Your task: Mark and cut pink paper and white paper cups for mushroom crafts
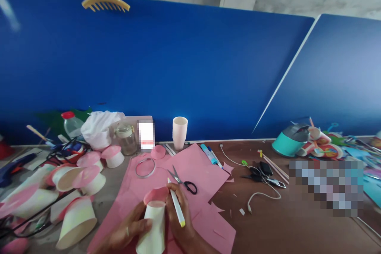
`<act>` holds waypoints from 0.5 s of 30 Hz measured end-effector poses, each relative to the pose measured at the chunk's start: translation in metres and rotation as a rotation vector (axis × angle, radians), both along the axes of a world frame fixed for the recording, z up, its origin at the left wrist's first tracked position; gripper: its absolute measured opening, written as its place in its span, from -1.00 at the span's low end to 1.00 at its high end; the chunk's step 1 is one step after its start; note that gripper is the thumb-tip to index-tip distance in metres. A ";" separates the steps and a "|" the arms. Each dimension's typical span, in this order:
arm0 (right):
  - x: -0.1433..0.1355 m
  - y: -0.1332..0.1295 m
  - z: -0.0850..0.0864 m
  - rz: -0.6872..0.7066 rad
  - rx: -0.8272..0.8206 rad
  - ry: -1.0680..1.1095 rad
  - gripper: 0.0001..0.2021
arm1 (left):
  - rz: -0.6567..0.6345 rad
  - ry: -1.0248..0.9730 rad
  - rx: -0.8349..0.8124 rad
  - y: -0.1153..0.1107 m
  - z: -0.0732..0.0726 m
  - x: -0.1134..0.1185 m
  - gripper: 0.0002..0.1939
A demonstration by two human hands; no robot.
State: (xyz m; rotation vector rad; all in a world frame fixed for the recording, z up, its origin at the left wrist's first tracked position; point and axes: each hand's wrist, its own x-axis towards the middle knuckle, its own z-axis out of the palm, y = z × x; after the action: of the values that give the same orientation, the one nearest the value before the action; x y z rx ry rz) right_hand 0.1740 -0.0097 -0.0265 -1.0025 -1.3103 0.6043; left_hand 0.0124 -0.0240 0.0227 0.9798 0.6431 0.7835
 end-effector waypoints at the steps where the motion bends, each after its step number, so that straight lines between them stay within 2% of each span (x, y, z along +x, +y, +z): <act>1: 0.001 0.001 -0.001 0.012 -0.027 0.028 -0.82 | -0.004 0.020 0.015 0.001 -0.001 -0.002 -0.30; 5: 0.005 0.004 0.001 -0.034 -0.026 0.049 -0.82 | 0.013 0.072 0.023 0.002 -0.011 -0.010 -0.22; 7: 0.008 0.004 0.007 -0.087 -0.003 0.030 -0.82 | 0.066 0.091 0.021 0.003 -0.016 -0.012 -0.17; 9: 0.011 0.005 0.012 -0.135 -0.014 0.019 -0.81 | 0.198 0.126 0.030 0.005 -0.021 -0.011 -0.13; 11: 0.013 0.006 0.016 -0.159 -0.049 0.017 -0.82 | 0.400 0.176 0.055 0.008 -0.023 -0.010 -0.10; 13: 0.013 0.007 0.018 -0.153 -0.077 0.019 -0.83 | 0.583 0.223 0.093 0.012 -0.023 -0.009 -0.11; 15: 0.012 0.007 0.019 -0.137 -0.085 0.025 -0.83 | 0.698 0.242 0.127 0.014 -0.020 -0.008 -0.15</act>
State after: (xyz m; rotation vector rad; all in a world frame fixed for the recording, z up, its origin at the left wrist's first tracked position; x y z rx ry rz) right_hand 0.1859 -0.0023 -0.0078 -1.1404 -1.1916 0.5699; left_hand 0.0044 -0.0098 0.0028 0.9767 1.1881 1.3403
